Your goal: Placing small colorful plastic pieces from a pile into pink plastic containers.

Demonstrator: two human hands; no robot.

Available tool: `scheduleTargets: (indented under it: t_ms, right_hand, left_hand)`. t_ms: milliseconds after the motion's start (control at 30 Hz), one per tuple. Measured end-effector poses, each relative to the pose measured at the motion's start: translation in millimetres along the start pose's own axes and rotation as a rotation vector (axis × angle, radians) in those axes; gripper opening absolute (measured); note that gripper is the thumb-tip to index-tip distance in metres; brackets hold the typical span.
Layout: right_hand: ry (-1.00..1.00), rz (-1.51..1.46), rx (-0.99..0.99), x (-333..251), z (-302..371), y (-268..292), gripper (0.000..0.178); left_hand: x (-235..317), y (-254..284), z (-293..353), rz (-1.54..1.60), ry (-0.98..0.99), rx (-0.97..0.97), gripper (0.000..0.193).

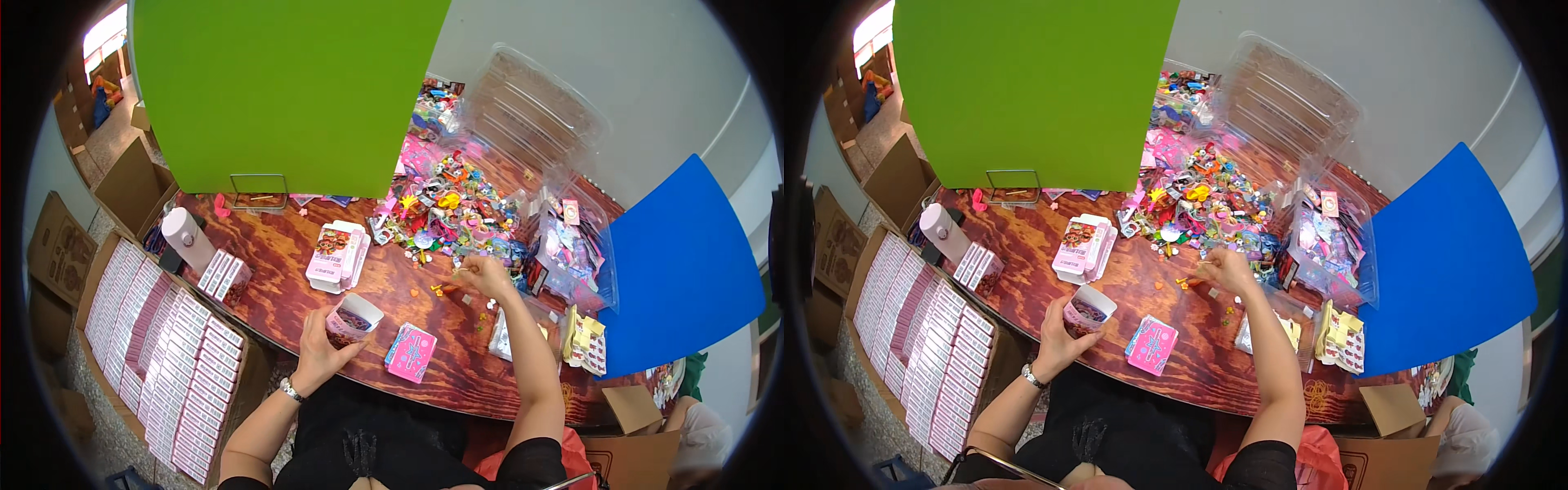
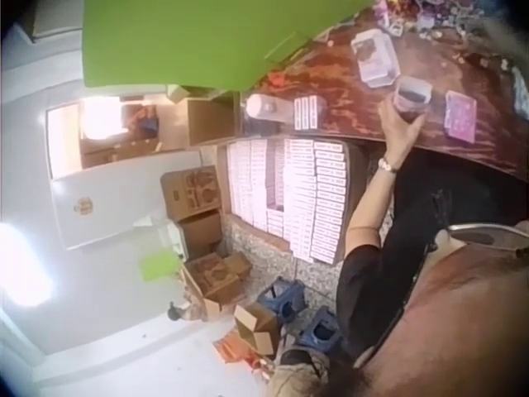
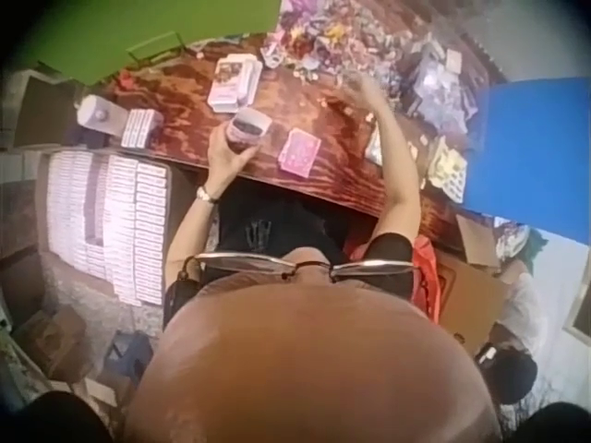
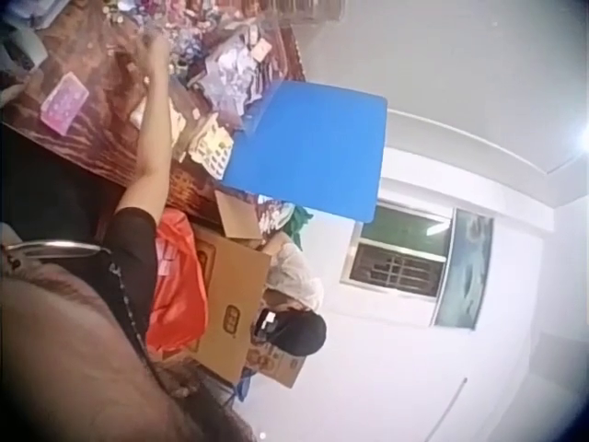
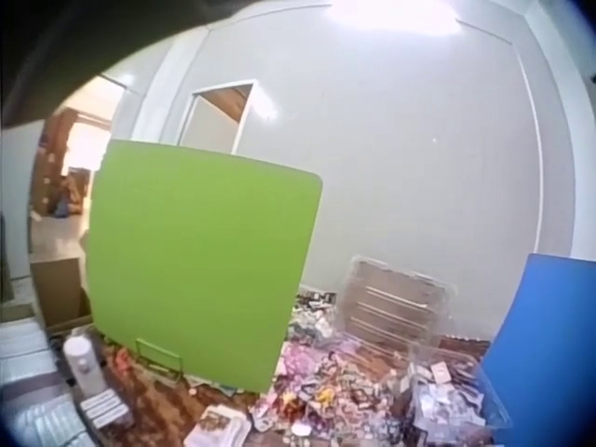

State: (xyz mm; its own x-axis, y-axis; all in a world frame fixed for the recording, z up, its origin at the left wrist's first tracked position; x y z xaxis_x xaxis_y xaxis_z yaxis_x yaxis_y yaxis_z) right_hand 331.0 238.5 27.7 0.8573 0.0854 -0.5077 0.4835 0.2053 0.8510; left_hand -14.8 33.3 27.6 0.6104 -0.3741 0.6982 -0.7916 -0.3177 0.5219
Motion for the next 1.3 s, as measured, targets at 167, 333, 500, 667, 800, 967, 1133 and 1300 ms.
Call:
scheduleTargets:
  t_ms: [167, 333, 500, 667, 800, 967, 1133, 1300]
  right_hand:
    - [0.153, -0.061, 0.045, -50, 7, 8, 0.018]
    - [0.039, -0.116, -0.035, -74, 11, 13, 0.024]
    - [0.096, -0.270, -0.093, -77, 14, -10, 0.018]
    - [0.022, -0.410, -0.311, -84, 16, -41, 0.015]
    - [0.054, -0.495, -0.369, -87, 18, -54, 0.014]
    - [0.071, -0.534, -0.232, -81, 6, -39, 0.018]
    - [0.049, -0.622, -0.256, -89, 8, -46, 0.021]
    - [0.317, -0.425, -0.257, -143, 23, -105, 0.023]
  left_hand:
    - [1, -1, 0, 0.028, 0.038, -0.021, 0.075]
    - [-3, 6, 3, 0.048, 0.028, 0.029, 0.072]
    - [-22, 11, 9, 0.143, 0.173, 0.073, 0.072]
    - [-28, 26, 8, 0.127, 0.136, 0.178, 0.074]
    - [-29, 41, 3, 0.180, 0.186, 0.234, 0.076]
    - [-35, 47, 4, 0.216, 0.243, 0.236, 0.070]
    - [-42, 42, 10, 0.210, 0.256, 0.249, 0.070]
    - [-41, 39, 10, 0.202, 0.220, 0.270, 0.075]
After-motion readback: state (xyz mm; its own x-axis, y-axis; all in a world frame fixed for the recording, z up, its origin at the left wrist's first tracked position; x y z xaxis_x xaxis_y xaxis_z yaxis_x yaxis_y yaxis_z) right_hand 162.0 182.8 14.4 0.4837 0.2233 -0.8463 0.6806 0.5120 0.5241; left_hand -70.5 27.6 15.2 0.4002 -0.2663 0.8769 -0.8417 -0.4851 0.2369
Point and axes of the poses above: each hand's wrist, its own z-axis away from the middle knuckle, its own y-axis out of the back of the hand, x = y × z, the point moved 4 cm from there along -z, towards the middle knuckle, and after that the axes turned 8 degrees about -y, right-handed, at the moved point
